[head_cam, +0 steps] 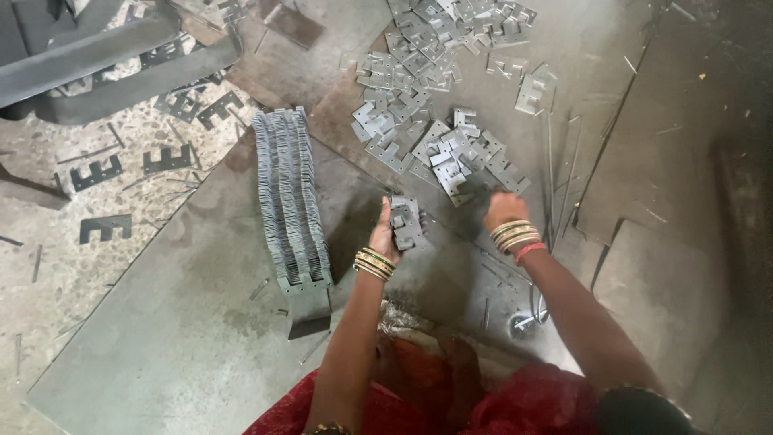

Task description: The person sits on the floor and sorts small metal brackets from a large pile into a neat stack. They pick up individual pieces, align them, and place them into a growing pile, occasionally adjusting the stack to keep it organized.

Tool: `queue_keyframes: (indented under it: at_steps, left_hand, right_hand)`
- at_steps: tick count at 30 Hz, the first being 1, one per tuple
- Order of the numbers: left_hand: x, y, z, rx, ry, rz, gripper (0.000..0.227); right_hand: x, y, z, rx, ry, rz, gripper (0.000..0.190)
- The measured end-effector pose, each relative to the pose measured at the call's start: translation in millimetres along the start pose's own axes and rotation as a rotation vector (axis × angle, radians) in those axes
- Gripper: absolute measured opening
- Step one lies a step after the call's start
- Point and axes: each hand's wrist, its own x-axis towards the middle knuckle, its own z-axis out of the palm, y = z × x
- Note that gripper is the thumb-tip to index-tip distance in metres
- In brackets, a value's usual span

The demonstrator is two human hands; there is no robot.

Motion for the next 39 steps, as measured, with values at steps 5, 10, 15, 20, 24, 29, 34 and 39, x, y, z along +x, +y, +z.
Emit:
queue_keyframes:
  at_steps: [5, 10, 15, 20, 24, 29, 34, 39]
  left_hand:
    - [11, 0, -5, 0.09, 0.055, 0.037, 0.079]
    - [13, 1, -3, 0.01, -0.005, 0.003, 0.091]
    - [9, 8, -1, -0.016, 0.014, 0.124, 0.085]
    - [6, 12, 2, -0.08, -0.046, 0.184, 0.087]
    - [5, 9, 1, -0.144, 0.0, 0.174, 0.086]
    - [4, 4, 2, -0.132, 0.004, 0.202, 0.091]
    - [3, 12, 6, -0.178, -0.002, 0.129, 0.091]
    - [6, 9, 7, -0.139, 0.044, 0.138, 0.091]
  right_hand:
    - [-40, -9, -26, 0.258, 0.512, -0.717, 0.048]
    - [-3, -42, -25, 0.183, 0.256, -0.351, 0.068]
    - [38, -69, 5, 0.08, 0.205, -0.233, 0.061]
    - [40, -56, 11, 0.21, 0.16, -0.249, 0.05]
    - [44, -37, -2, 0.854, 0.058, -0.633, 0.05]
    - [90, -8, -31, 0.064, 0.231, -0.327, 0.067]
    - [112, 5, -33, -0.079, 0.151, -0.509, 0.077]
    - [75, -2, -35, -0.044, 0.332, -0.574, 0.061]
